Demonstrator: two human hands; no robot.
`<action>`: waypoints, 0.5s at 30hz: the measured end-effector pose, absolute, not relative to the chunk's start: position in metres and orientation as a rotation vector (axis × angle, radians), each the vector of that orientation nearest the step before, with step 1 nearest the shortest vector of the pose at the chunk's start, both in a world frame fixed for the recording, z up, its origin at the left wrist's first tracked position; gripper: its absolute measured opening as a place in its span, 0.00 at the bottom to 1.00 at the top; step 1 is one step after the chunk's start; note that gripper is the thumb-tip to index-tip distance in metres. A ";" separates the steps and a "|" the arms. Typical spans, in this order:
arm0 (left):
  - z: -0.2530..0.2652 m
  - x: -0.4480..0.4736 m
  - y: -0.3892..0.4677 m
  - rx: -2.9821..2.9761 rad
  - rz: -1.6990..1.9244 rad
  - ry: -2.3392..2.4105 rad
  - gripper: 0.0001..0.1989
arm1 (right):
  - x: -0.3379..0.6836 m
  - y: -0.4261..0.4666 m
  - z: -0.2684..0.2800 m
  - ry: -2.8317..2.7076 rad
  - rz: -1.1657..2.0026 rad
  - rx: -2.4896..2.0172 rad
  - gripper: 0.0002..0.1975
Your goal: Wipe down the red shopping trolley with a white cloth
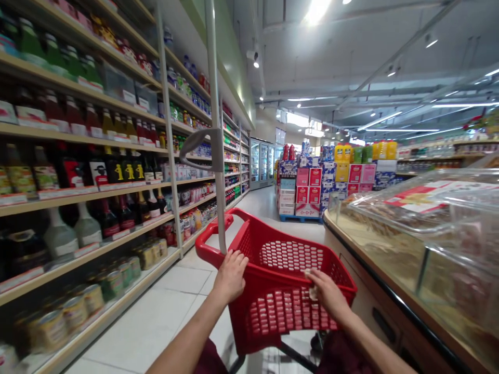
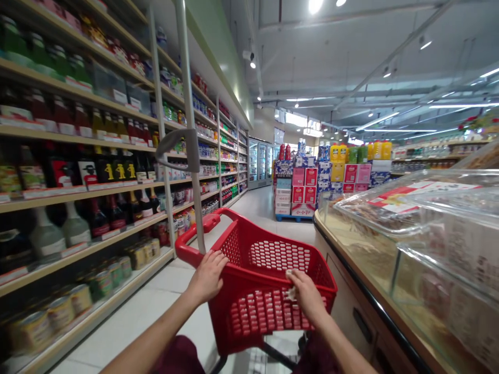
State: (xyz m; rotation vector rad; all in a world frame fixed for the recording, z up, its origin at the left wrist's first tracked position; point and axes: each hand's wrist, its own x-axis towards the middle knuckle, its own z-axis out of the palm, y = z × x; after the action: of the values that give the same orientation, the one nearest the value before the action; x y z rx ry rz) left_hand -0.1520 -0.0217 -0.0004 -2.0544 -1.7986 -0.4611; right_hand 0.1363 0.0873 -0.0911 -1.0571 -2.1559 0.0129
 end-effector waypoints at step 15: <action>0.003 -0.157 -0.031 -2.109 -0.375 -1.889 0.27 | 0.177 0.122 -0.141 -2.042 -0.118 -0.931 0.24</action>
State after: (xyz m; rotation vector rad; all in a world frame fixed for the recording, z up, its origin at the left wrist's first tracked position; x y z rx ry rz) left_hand -0.1568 -0.0311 0.0033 -2.1090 -1.8889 -0.3746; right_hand 0.1773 0.1223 -0.1410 -0.9306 -2.0420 -0.1181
